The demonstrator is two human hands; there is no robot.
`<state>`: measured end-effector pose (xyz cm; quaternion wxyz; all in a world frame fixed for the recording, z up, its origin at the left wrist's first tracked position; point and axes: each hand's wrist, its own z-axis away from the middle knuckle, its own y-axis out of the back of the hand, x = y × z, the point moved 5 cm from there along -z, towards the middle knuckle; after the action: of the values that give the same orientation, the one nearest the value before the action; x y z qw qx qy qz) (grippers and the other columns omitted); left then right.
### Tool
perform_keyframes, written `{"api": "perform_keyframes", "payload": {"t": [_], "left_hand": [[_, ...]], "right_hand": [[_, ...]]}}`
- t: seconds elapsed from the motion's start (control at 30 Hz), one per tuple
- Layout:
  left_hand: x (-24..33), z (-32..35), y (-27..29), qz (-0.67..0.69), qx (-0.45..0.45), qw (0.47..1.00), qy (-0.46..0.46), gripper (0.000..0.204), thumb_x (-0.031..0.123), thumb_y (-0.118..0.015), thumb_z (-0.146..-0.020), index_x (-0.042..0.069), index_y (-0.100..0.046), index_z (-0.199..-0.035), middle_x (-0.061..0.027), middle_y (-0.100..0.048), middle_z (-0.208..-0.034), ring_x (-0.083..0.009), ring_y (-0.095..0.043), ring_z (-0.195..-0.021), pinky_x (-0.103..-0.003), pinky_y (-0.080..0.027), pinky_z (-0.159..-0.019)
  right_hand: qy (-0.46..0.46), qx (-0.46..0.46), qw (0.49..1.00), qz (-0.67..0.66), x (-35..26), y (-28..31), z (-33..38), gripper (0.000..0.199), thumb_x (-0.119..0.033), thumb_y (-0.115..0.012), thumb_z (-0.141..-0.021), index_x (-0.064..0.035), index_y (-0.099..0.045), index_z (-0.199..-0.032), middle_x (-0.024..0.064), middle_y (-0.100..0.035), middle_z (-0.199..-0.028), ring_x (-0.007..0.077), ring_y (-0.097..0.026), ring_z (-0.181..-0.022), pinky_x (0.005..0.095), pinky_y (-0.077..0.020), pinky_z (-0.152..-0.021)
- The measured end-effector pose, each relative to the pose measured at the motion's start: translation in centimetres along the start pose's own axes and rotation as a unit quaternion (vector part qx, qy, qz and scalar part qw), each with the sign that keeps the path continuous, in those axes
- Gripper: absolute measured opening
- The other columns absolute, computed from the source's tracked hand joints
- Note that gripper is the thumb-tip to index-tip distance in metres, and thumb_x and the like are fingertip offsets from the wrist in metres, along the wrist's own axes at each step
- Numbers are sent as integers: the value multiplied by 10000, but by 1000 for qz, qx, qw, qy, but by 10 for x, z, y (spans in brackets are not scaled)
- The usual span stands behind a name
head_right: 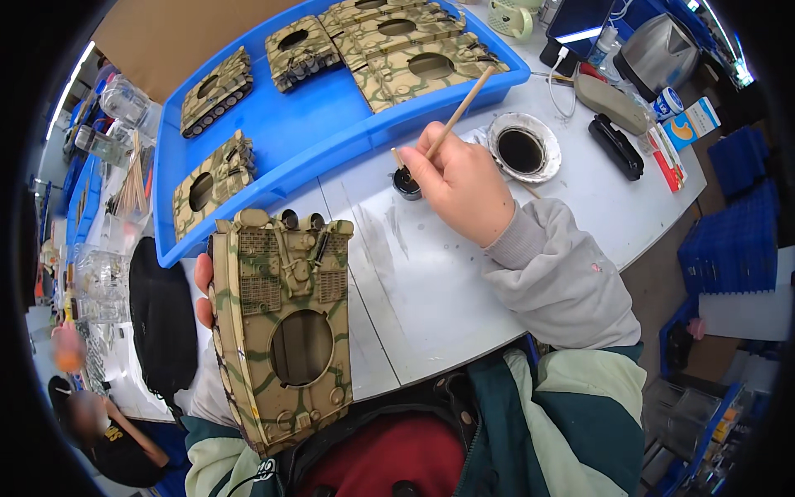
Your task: Painting camouflage and fine details on toy tank models using a paintbrush.
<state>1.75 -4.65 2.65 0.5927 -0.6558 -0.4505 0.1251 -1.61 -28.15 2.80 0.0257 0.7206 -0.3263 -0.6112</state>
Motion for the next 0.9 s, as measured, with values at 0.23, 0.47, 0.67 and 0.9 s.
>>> {"api": "perform_keyframes", "payload": {"t": [0.23, 0.47, 0.67, 0.9], "left_hand": [[2, -3, 3, -13, 10, 997, 77, 625, 457, -551, -821, 35, -456, -1272, -144, -516, -1257, -237, -511, -1133, -374, -384, -995], [-1, -5, -3, 14, 31, 996, 81, 635, 454, -553, -808, 34, -455, -1273, -140, -525, -1247, -239, -516, -1127, -381, -389, -987], [-2, -4, -5, 12, 8, 998, 54, 600, 437, -540, -824, 39, -460, -1266, -147, -507, -1265, -248, -511, -1135, -388, -395, -987], [-5, 19, 40, 2, -14, 997, -81, 512, 392, -521, -859, 100, -459, -1276, -162, -477, -1289, -257, -488, -1166, -397, -387, -1008]], "right_hand": [[-6, 1, 1000, 30, 7, 2, 0, 235, -208, -554, -879, -24, -479, -754, 75, -490, -476, 188, -483, -402, 306, -350, -417], [-5, -7, 999, 45, 6, 1, 0, 235, -215, -548, -880, -24, -483, -760, 82, -495, -484, 206, -486, -408, 317, -356, -421], [7, -10, 999, 51, 4, 1, -1, 235, -219, -549, -880, -25, -487, -761, 92, -508, -492, 217, -502, -417, 323, -361, -424], [6, -14, 999, 44, -2, 1, -1, 225, -203, -555, -879, -18, -489, -770, 80, -519, -502, 182, -506, -428, 301, -370, -434]]}}
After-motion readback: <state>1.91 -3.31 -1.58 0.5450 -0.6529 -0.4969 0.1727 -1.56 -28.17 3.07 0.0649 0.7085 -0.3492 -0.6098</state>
